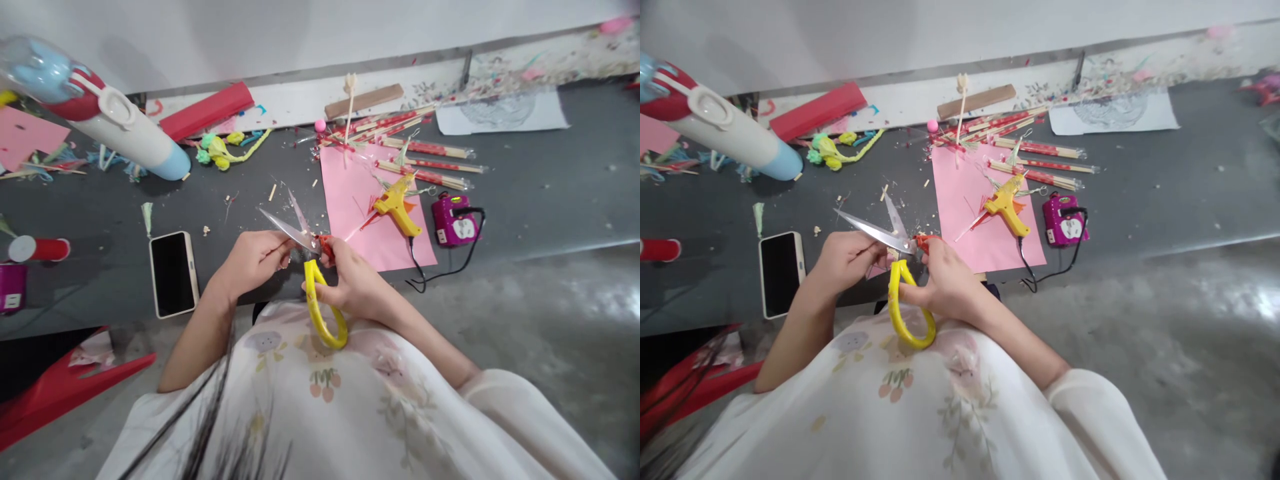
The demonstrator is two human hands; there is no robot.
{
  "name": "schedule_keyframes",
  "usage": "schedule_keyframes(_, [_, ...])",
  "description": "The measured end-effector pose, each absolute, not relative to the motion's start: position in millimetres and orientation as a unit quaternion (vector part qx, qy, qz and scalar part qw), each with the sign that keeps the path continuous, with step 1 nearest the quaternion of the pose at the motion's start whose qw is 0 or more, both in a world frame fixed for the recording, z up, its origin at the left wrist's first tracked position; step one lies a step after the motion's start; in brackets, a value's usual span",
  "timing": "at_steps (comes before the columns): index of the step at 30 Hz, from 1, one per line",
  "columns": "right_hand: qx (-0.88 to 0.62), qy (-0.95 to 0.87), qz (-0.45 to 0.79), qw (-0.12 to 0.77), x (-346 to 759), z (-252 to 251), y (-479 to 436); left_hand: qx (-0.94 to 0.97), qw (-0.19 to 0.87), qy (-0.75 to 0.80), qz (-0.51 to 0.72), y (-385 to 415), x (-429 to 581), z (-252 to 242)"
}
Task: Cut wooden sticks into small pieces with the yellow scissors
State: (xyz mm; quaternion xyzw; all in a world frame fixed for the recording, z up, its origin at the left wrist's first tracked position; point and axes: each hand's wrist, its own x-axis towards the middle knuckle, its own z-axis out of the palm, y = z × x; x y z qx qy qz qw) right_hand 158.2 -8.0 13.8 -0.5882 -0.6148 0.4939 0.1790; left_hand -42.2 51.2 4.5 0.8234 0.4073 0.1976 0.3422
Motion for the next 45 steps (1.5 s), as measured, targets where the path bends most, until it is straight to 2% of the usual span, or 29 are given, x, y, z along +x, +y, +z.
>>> schedule_keyframes(4, [-0.578,-0.625,0.491,0.185,158.6,13.7,-8.1,0.75,0.494,0.414,0.151,54.1,-44.1,7.0])
schedule_keyframes(8, [-0.574,-0.625,0.493,0.191,159.5,14.3,-9.0,0.688,0.578,0.41,0.16,54.1,-46.8,3.6])
schedule_keyframes(23, [-0.597,-0.629,0.462,0.186,159.5,11.8,-10.6,0.634,0.624,0.425,0.167,51.6,-41.1,1.4])
schedule_keyframes(26, [-0.601,-0.625,0.466,0.179,160.8,10.8,-10.5,0.675,0.58,0.424,0.169,50.6,-37.7,7.5])
schedule_keyframes(28, [-0.611,-0.615,0.469,0.168,161.7,10.3,-10.0,0.721,0.511,0.433,0.175,47.6,-35.0,10.3])
schedule_keyframes(30, [-0.618,-0.605,0.474,0.164,162.2,9.4,-9.4,0.771,0.405,0.456,0.18,41.9,-32.3,9.8])
schedule_keyframes(33, [-0.623,-0.591,0.485,0.168,162.0,7.7,-8.5,0.84,0.184,0.473,0.193,31.4,-29.4,2.8])
schedule_keyframes(36, [-0.622,-0.579,0.496,0.177,160.9,6.9,-8.4,0.882,0.02,0.426,0.2,26.3,-29.1,-5.6])
schedule_keyframes(39, [-0.62,-0.578,0.499,0.179,159.7,7.1,-8.9,0.899,0.015,0.386,0.206,29.7,-31.1,-8.3])
schedule_keyframes(45, [-0.623,-0.592,0.482,0.171,159.6,8.2,-9.3,0.875,0.221,0.383,0.198,43.5,-37.4,-3.1])
